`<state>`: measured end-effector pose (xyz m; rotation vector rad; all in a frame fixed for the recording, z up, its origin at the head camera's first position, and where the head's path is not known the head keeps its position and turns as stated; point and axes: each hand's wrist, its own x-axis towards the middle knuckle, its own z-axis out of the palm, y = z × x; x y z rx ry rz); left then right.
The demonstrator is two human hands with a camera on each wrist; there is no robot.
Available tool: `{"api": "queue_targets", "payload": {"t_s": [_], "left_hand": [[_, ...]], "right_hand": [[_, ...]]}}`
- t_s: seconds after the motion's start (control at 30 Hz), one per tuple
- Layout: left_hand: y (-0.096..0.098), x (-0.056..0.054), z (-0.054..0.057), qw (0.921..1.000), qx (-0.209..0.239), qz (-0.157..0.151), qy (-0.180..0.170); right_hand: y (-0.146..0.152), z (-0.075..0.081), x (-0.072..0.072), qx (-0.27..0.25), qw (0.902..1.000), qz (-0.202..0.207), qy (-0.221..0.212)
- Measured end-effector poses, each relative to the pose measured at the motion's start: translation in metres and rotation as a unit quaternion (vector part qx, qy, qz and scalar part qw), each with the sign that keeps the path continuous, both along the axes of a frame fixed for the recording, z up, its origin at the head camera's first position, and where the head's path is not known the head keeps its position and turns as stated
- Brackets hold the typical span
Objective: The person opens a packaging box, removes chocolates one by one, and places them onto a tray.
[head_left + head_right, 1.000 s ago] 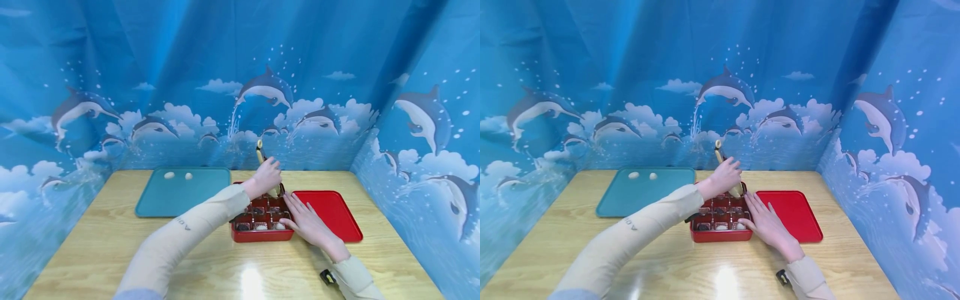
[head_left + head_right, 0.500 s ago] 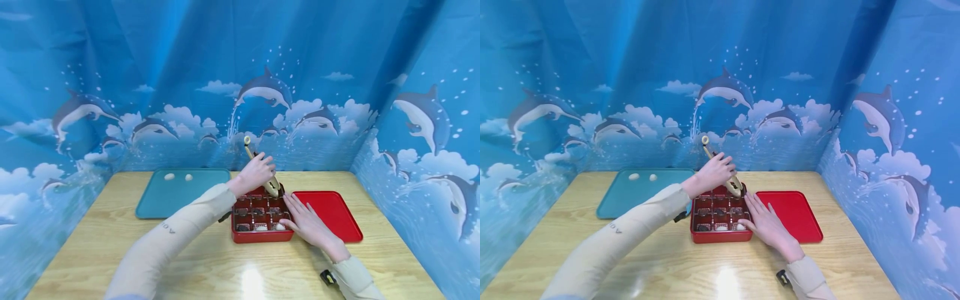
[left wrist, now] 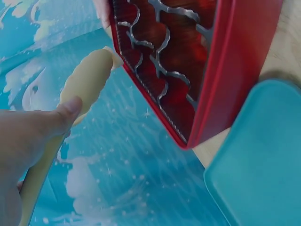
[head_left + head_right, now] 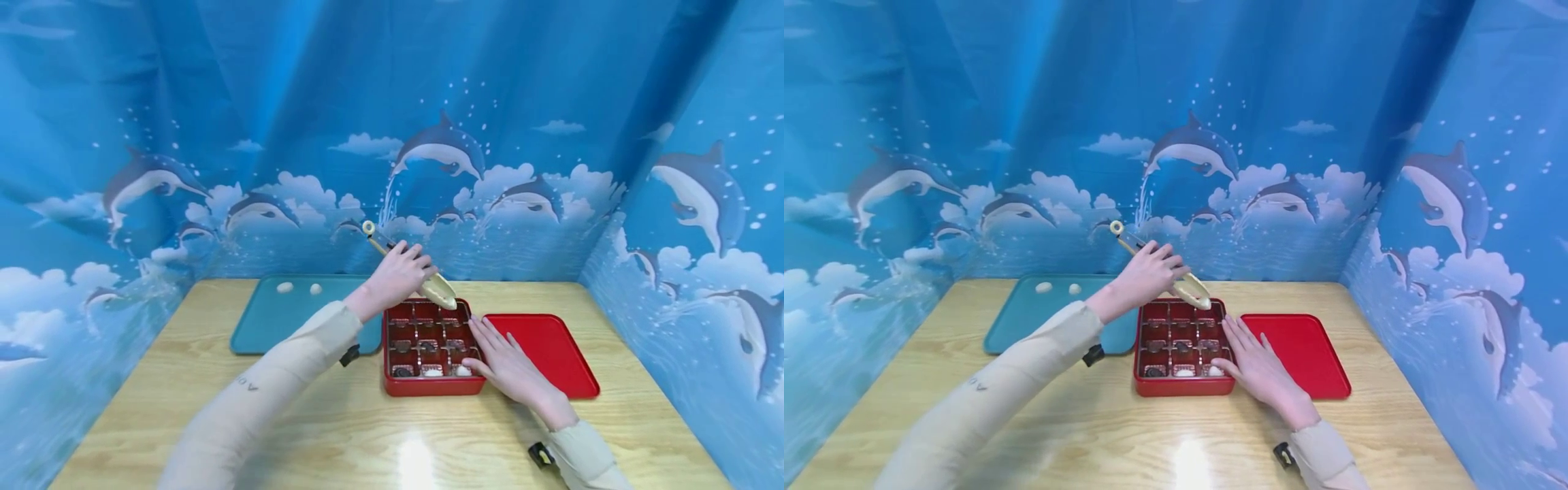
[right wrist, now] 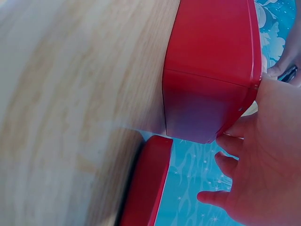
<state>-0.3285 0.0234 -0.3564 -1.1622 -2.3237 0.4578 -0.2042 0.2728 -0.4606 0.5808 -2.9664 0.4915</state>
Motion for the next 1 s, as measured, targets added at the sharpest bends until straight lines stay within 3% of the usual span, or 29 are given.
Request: {"api": "queue_targets", "payload": {"t_s": [0.13, 0.37, 0.53, 0.73, 1.0], "left_hand": [[-0.017, 0.000, 0.002, 0.9994, 0.030, 0.006, 0.014], [-0.051, 0.001, 0.000, 0.9957, 0.090, 0.017, 0.010], [-0.080, 0.002, -0.002, 0.9921, 0.116, 0.042, 0.020], [-0.112, 0.000, -0.007, 0.9899, 0.115, 0.080, 0.020], [-0.145, -0.010, -0.020, 0.9866, 0.075, 0.144, 0.005]], "right_hand": [[0.000, 0.000, 0.000, 0.000, 1.0000, 0.000, -0.001], [0.000, 0.003, 0.001, 0.004, 1.0000, -0.004, -0.004], [0.000, 0.003, 0.001, 0.006, 1.0000, -0.003, -0.007], [0.000, 0.003, 0.001, 0.005, 1.0000, -0.002, -0.005], [0.000, 0.000, 0.000, 0.001, 1.0000, 0.001, -0.002]]}}
